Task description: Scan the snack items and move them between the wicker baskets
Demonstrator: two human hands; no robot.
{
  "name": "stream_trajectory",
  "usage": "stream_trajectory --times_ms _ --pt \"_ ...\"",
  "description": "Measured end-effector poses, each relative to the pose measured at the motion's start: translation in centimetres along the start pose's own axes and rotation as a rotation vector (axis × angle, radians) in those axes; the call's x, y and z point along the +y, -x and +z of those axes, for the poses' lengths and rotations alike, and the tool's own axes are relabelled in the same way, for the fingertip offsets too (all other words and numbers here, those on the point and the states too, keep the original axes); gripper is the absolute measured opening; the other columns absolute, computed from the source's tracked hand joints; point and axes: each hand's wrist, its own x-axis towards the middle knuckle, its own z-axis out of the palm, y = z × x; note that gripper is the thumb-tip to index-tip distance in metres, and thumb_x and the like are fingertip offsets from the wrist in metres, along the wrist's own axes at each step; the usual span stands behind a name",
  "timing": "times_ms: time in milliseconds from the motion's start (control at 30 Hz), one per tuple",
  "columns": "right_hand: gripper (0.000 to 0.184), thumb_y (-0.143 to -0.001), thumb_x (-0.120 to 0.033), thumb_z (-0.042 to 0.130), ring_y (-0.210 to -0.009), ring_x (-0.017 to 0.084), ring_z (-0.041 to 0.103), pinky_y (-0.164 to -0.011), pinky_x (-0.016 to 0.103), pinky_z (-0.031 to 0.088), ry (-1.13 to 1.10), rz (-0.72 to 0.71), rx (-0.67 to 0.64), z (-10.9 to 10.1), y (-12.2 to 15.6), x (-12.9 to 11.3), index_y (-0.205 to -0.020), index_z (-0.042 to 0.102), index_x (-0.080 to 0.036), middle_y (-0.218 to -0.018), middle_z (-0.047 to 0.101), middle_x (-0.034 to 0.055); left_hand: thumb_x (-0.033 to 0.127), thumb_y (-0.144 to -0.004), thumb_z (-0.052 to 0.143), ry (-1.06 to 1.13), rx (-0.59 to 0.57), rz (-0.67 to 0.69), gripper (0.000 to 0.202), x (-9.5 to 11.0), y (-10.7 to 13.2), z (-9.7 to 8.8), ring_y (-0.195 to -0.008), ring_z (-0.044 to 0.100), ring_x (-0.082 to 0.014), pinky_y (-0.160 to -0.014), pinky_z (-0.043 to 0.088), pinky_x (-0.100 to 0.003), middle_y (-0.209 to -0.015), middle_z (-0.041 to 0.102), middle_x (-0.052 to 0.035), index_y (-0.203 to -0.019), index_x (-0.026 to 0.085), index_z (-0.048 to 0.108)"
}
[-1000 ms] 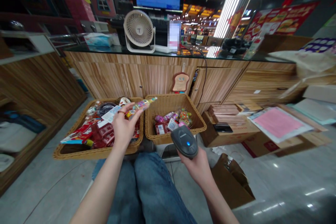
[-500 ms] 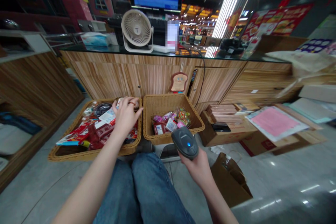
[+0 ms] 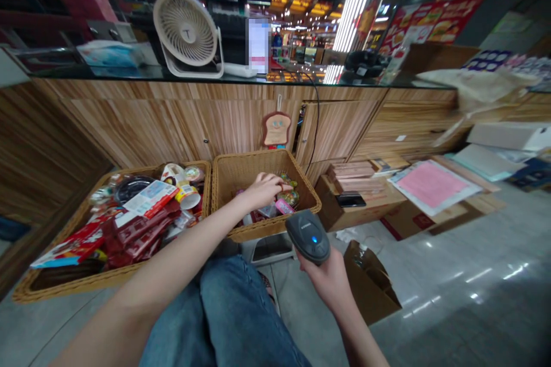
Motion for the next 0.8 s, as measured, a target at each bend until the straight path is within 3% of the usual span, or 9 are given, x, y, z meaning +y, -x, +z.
stream_trajectory --times_ms 133,267,467,567,700,800 --pt "0.026 -0.082 -0.041 0.069 -0.056 0.023 0.066 -0.052 0.029 0.052 0.003 0.007 0.028 -0.4 0.0 0.4 -0.066 0.060 -0.022 -0.056 0.067 0.0031 0.016 -0.102 0.046 -0.093 -0.107 0.177 0.053 0.0 -2.6 0.8 -0.137 0.049 -0.0268 -0.109 0.033 -0.044 -0.147 0.061 -0.0058 -0.143 0.045 0.060" --pt "0.027 -0.082 -0.042 0.068 -0.055 0.023 0.065 -0.052 0.028 0.051 0.022 -0.005 0.034 -0.6 0.1 0.7 -0.066 0.062 -0.022 -0.057 0.068 0.0039 0.016 -0.100 0.052 -0.031 -0.095 0.215 0.038 -0.2 -3.4 1.9 -0.127 0.058 -0.0251 -0.106 0.033 -0.041 -0.129 0.071 -0.0069 -0.125 0.037 0.072" --pt "0.026 -0.081 -0.042 0.068 -0.054 0.023 0.065 -0.050 0.028 0.050 0.007 0.009 0.024 -0.5 0.2 0.8 -0.065 0.060 -0.022 -0.056 0.067 0.0037 0.012 -0.094 0.061 0.050 -0.020 0.070 0.028 -1.4 -2.9 1.6 -0.108 0.069 -0.0251 -0.107 0.033 -0.042 -0.107 0.077 -0.0124 -0.120 0.020 0.067" --pt "0.024 -0.082 -0.040 0.068 -0.054 0.022 0.065 -0.051 0.028 0.050 -0.013 0.002 0.018 -0.4 0.3 0.6 -0.067 0.061 -0.022 -0.057 0.067 0.0034 0.022 -0.087 0.073 0.100 0.020 -0.045 0.041 -2.7 -1.7 0.3 -0.101 0.071 -0.0276 -0.103 0.039 -0.042 -0.105 0.077 -0.0120 -0.126 0.019 0.062" --pt "0.024 -0.083 -0.040 0.068 -0.054 0.022 0.065 -0.052 0.028 0.050 -0.025 -0.029 0.011 -0.1 0.3 0.3 -0.067 0.060 -0.022 -0.056 0.067 0.0031 0.028 -0.085 0.075 0.311 0.193 -0.200 0.051 -4.1 1.5 -1.5 -0.103 0.071 -0.0257 -0.093 0.047 -0.035 -0.112 0.076 -0.0077 -0.133 0.024 0.062" --pt "0.024 -0.082 -0.040 0.068 -0.054 0.022 0.066 -0.052 0.028 0.050 -0.025 -0.036 0.006 0.3 0.2 0.0 -0.068 0.061 -0.022 -0.056 0.067 0.0029 0.031 -0.079 0.081 0.618 0.382 -0.342 0.046 -3.9 4.4 -2.2 -0.091 0.072 -0.0232 -0.087 0.052 -0.033 -0.100 0.076 -0.0038 -0.122 0.023 0.068"
